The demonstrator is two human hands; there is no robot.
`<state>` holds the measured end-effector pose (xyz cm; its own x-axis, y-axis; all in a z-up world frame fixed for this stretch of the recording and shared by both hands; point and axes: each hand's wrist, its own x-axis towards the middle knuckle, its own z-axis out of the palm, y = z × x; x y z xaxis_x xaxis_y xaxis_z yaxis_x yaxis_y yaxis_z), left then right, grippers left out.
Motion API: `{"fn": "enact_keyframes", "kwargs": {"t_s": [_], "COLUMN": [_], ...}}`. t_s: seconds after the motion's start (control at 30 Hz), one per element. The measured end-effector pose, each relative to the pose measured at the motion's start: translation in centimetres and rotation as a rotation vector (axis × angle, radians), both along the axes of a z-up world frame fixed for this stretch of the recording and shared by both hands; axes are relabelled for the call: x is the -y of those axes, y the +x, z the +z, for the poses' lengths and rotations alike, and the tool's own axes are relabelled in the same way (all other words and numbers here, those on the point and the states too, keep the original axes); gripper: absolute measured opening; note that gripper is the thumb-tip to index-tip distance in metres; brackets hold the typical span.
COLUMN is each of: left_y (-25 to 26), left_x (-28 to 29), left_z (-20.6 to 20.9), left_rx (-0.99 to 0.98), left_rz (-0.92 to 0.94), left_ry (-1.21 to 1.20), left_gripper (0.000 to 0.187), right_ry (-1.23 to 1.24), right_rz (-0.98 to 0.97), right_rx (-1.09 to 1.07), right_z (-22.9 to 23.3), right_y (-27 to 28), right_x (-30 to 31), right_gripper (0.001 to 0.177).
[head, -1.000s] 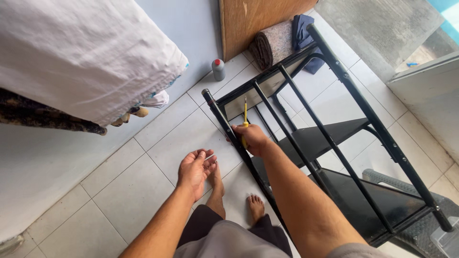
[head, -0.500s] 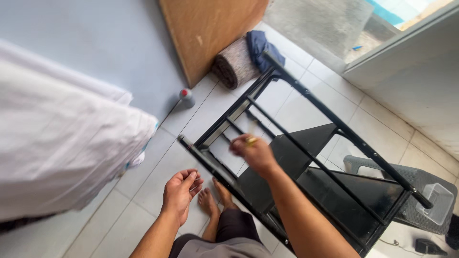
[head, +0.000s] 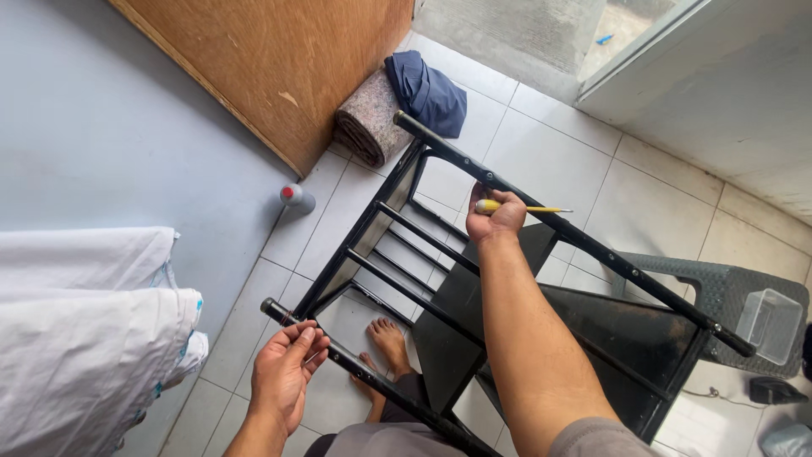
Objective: The person uses a yellow screwdriver to tighten screws on a black metal furniture frame lying on a tiled floor. They move around the frame to access different joints, occasionally placing screws into a small plastic container on a nearby stool.
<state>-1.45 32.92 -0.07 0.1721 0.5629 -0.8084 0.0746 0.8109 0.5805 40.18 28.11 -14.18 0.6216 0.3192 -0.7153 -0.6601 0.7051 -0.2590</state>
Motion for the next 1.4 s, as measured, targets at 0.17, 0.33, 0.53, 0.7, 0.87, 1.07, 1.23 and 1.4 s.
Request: {"fn": "enact_keyframes", "kwargs": {"t_s": [0.17, 0.33, 0.53, 0.7, 0.87, 1.07, 1.23, 1.4], "left_y": [1.4, 2.5, 1.5, 0.9, 3.0, 11.2, 22.0, 31.0], "left_x": [-0.6, -0.9, -1.3, -1.6, -1.4, -0.7, -1.4, -3.9], "left_z": [0.4, 0.8, 0.9, 0.6, 0.4, -1.7, -4.5, -10.1], "left_rx": [-0.031, -0.028, -0.053, -0.06, -0.014, 0.114, 0.276, 0.326], "left_rz": [-0.027, -0.015, -0.022, -0.05, -0.115, -0.293, -0.362, -0.145], "left_ry": [-0.025, -0.029, -0.03, -0.029, -0.011, 0.081, 0.059, -0.168], "left_gripper": [0.022, 0.023, 0.023, 0.022, 0.023, 0.021, 0.02, 0.017], "right_ry": [0.193, 0.187, 0.135, -0.169, -0.694, -1.345, -1.514, -1.626], "right_rz": [0.072, 0.09, 0.049, 0.222, 0.697, 1.093, 1.117, 1.085], "right_rx": [0.139, 0.072, 0.033, -0.001, 0.371, 0.837, 1.242, 1.61], "right_z": [-0.8, -0.6, 1.8, 4.6, 9.1, 14.7, 18.5, 20.1], "right_y": [-1.3, -1.5, -1.8, -2.7, -5.2, -3.1, 0.2, 0.1], "right_x": [-1.0, -4.4, -5.0, -4.3, -0.5, 4.4, 4.5, 2.5], "right_gripper": [0.025, 0.041, 0.04, 0.031, 0.03, 0.037, 0.032, 0.025]}}
